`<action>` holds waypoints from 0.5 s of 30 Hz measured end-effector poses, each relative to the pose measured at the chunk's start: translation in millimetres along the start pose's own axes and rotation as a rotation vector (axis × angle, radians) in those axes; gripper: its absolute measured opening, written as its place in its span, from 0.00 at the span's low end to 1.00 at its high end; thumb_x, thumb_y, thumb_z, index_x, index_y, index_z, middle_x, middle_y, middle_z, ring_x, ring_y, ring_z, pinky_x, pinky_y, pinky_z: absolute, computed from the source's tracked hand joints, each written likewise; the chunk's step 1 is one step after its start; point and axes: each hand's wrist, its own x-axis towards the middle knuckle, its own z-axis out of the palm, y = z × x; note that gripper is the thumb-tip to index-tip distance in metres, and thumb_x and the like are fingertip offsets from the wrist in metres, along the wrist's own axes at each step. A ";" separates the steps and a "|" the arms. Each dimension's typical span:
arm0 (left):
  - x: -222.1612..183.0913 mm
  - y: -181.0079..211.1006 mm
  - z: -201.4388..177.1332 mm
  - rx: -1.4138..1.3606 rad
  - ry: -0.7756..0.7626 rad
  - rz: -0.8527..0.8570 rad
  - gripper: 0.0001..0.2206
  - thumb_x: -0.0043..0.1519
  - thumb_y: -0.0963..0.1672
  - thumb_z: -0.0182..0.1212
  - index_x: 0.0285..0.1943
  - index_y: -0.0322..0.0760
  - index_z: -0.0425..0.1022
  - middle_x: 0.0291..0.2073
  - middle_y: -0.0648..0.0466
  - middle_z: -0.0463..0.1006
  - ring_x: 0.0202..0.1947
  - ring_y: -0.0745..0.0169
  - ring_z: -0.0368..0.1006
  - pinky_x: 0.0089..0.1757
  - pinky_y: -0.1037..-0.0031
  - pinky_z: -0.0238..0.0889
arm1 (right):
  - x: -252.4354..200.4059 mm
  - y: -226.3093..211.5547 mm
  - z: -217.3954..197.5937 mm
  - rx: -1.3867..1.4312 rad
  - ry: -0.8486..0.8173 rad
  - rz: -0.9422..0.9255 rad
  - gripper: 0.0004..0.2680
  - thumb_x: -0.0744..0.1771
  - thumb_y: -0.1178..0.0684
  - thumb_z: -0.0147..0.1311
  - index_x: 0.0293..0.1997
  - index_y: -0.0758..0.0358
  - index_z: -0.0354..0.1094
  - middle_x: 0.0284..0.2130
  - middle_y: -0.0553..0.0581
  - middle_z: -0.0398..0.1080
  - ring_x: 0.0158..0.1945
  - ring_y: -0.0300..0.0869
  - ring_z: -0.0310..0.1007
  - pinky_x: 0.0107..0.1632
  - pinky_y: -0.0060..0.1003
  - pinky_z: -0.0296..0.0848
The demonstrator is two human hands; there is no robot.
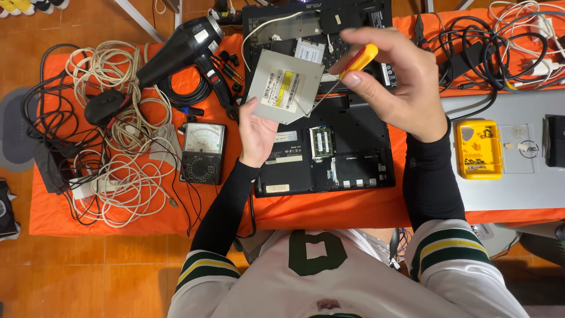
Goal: Repairing a laptop by examining a component and using a screwdriver.
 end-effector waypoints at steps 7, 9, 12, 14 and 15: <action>0.8 6.3 8.0 -0.121 -0.089 -0.048 0.33 0.71 0.59 0.41 0.74 0.31 0.63 0.69 0.43 0.69 0.68 0.49 0.66 0.67 0.58 0.57 | 8.4 -6.9 -6.2 -0.426 -0.001 -0.131 0.08 0.67 0.60 0.65 0.50 0.66 0.72 0.40 0.62 0.72 0.46 0.46 0.73 0.51 0.35 0.70; 1.9 8.9 13.0 -0.145 -0.042 -0.077 0.35 0.71 0.60 0.39 0.75 0.31 0.61 0.69 0.44 0.68 0.68 0.49 0.66 0.68 0.56 0.56 | 2.2 6.7 -11.8 -0.403 -0.008 -0.085 0.07 0.70 0.58 0.63 0.51 0.67 0.71 0.39 0.60 0.73 0.44 0.45 0.74 0.47 0.32 0.70; 1.8 11.0 15.5 -0.161 -0.008 -0.105 0.36 0.68 0.61 0.40 0.76 0.35 0.59 0.71 0.45 0.66 0.70 0.50 0.64 0.69 0.56 0.55 | -15.3 22.9 -17.8 0.063 0.126 -0.070 0.08 0.77 0.55 0.55 0.58 0.69 0.63 0.49 0.57 0.72 0.49 0.39 0.73 0.55 0.27 0.74; 1.7 12.1 11.8 -0.168 -0.024 -0.108 0.36 0.69 0.61 0.41 0.78 0.36 0.58 0.73 0.46 0.64 0.71 0.50 0.62 0.69 0.56 0.54 | -16.1 15.7 -22.1 0.080 0.231 -0.020 0.07 0.77 0.54 0.54 0.55 0.69 0.64 0.45 0.56 0.72 0.43 0.37 0.72 0.48 0.26 0.72; 1.9 7.1 10.9 -0.183 -0.040 -0.115 0.35 0.70 0.60 0.43 0.79 0.37 0.57 0.75 0.47 0.62 0.72 0.50 0.60 0.70 0.56 0.53 | -21.6 11.2 -26.9 0.091 0.335 0.037 0.07 0.77 0.54 0.53 0.53 0.69 0.65 0.41 0.54 0.72 0.37 0.35 0.71 0.40 0.26 0.70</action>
